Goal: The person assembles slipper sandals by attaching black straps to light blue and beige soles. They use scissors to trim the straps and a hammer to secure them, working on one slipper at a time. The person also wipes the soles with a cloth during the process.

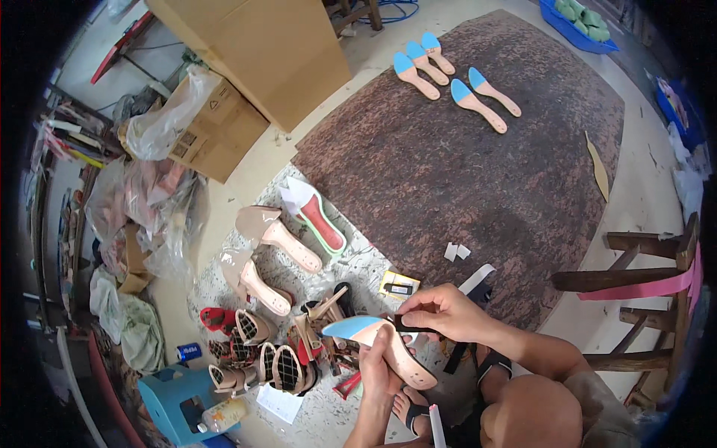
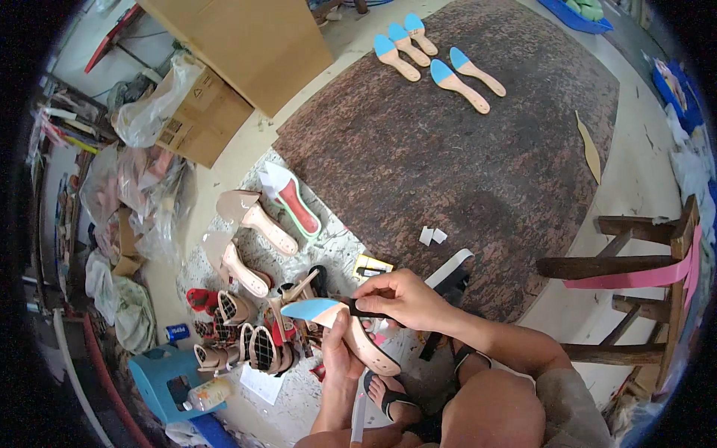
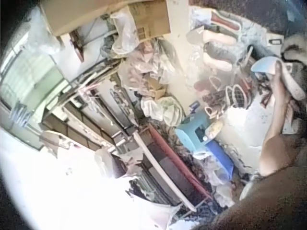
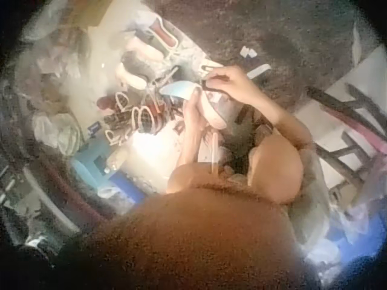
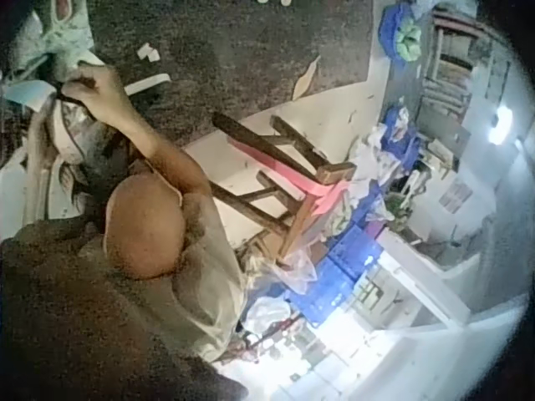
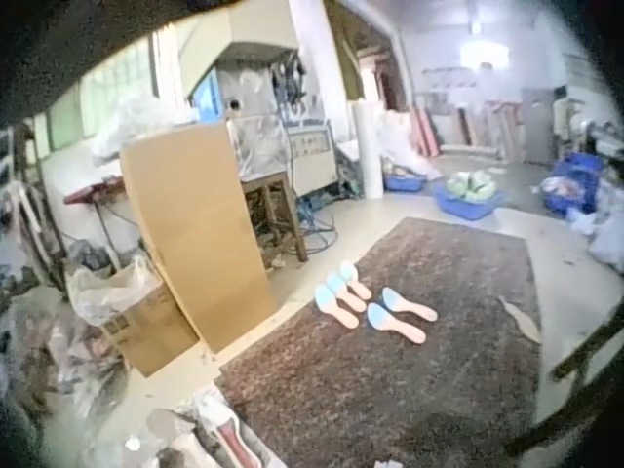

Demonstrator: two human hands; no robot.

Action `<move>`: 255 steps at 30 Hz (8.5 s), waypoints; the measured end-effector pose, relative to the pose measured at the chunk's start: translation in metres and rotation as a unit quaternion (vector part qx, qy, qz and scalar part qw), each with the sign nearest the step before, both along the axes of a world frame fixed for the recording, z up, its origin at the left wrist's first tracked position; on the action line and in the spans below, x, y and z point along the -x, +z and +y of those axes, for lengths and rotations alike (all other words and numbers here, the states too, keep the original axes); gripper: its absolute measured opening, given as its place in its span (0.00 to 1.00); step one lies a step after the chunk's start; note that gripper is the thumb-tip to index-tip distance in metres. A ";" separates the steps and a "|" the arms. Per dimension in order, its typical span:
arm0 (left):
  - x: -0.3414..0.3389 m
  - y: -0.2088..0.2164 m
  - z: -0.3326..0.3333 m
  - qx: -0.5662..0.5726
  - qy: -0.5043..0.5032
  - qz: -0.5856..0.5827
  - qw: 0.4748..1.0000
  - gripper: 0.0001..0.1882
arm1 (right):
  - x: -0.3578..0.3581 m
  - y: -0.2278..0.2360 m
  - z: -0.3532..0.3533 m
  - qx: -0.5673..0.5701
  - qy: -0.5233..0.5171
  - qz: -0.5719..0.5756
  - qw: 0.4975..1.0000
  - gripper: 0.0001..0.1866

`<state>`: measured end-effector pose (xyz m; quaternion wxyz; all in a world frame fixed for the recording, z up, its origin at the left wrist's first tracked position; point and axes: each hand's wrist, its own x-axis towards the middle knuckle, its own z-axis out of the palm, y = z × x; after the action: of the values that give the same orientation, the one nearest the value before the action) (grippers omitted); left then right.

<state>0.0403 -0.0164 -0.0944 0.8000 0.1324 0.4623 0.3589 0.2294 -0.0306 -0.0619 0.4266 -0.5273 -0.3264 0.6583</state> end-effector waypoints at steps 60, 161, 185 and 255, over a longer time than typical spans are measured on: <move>0.028 0.013 -0.041 -0.301 0.142 0.150 0.931 0.14 | 0.036 0.026 -0.009 -0.391 0.054 -0.373 0.840 0.07; 0.069 0.020 0.059 0.038 0.258 -0.211 0.942 0.18 | 0.029 0.036 -0.028 -0.417 0.288 -0.469 0.723 0.21; 0.070 0.016 0.066 0.028 0.177 -0.094 0.979 0.22 | 0.026 0.040 -0.026 -0.390 0.238 -0.462 0.760 0.19; 0.005 0.064 0.004 -0.637 -0.246 0.528 0.505 0.42 | -0.040 0.083 -0.008 -0.339 0.265 -0.312 0.847 0.13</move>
<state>0.0354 -0.0126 -0.0308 0.1640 0.8794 0.3951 0.2090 0.2696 -0.0381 0.0213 0.2639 -0.4208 -0.7725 0.3957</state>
